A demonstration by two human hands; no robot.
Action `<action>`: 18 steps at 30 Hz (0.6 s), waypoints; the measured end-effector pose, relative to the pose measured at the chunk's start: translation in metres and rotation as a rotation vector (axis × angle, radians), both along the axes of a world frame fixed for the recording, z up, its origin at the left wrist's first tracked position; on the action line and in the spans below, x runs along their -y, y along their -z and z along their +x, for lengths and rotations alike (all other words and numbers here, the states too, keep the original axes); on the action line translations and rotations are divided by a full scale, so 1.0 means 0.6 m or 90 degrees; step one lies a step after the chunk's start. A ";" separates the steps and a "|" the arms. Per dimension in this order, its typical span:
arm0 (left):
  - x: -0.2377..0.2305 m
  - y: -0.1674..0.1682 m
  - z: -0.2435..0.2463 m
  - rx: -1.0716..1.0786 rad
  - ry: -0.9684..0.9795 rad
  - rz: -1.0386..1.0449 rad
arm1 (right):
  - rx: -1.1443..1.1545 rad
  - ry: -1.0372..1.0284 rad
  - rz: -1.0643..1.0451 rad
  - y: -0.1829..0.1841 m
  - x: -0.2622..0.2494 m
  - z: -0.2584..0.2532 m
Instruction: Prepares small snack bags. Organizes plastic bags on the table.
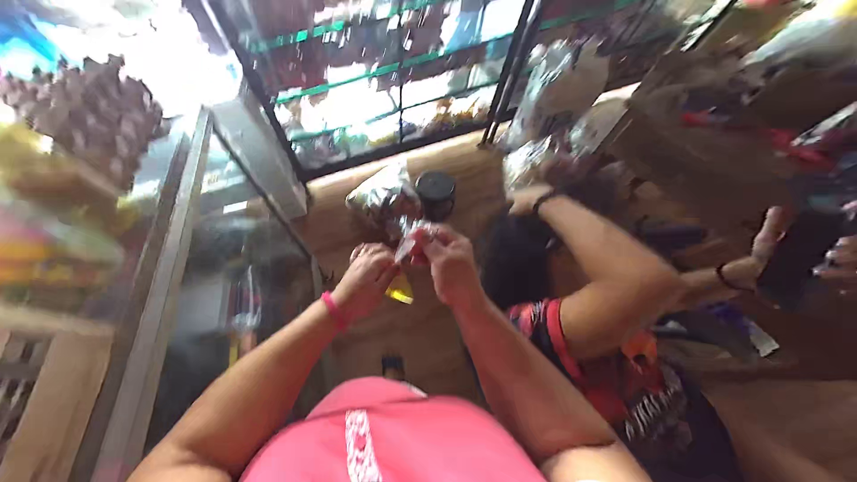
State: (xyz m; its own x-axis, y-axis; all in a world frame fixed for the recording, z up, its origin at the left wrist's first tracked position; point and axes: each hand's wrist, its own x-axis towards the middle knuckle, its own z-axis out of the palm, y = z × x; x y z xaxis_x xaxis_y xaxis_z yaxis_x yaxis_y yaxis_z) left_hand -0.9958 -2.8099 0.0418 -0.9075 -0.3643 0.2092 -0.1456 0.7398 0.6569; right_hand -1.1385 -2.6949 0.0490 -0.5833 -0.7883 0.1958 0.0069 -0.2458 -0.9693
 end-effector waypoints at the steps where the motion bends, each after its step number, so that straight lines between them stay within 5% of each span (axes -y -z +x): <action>1: 0.035 -0.009 -0.023 0.009 0.009 0.007 | 0.031 0.009 -0.008 -0.006 0.032 -0.025; 5: 0.152 -0.034 -0.103 -0.045 0.017 -0.021 | 0.069 0.049 -0.004 -0.044 0.128 -0.104; 10: 0.286 -0.019 -0.183 -0.112 0.014 -0.014 | -0.080 0.156 0.035 -0.058 0.188 -0.230; 14: 0.406 0.005 -0.247 -0.105 0.014 0.016 | -0.113 0.275 0.080 -0.024 0.216 -0.325; 18: 0.519 0.030 -0.344 -0.096 0.088 0.009 | -0.202 0.223 0.204 0.003 0.290 -0.393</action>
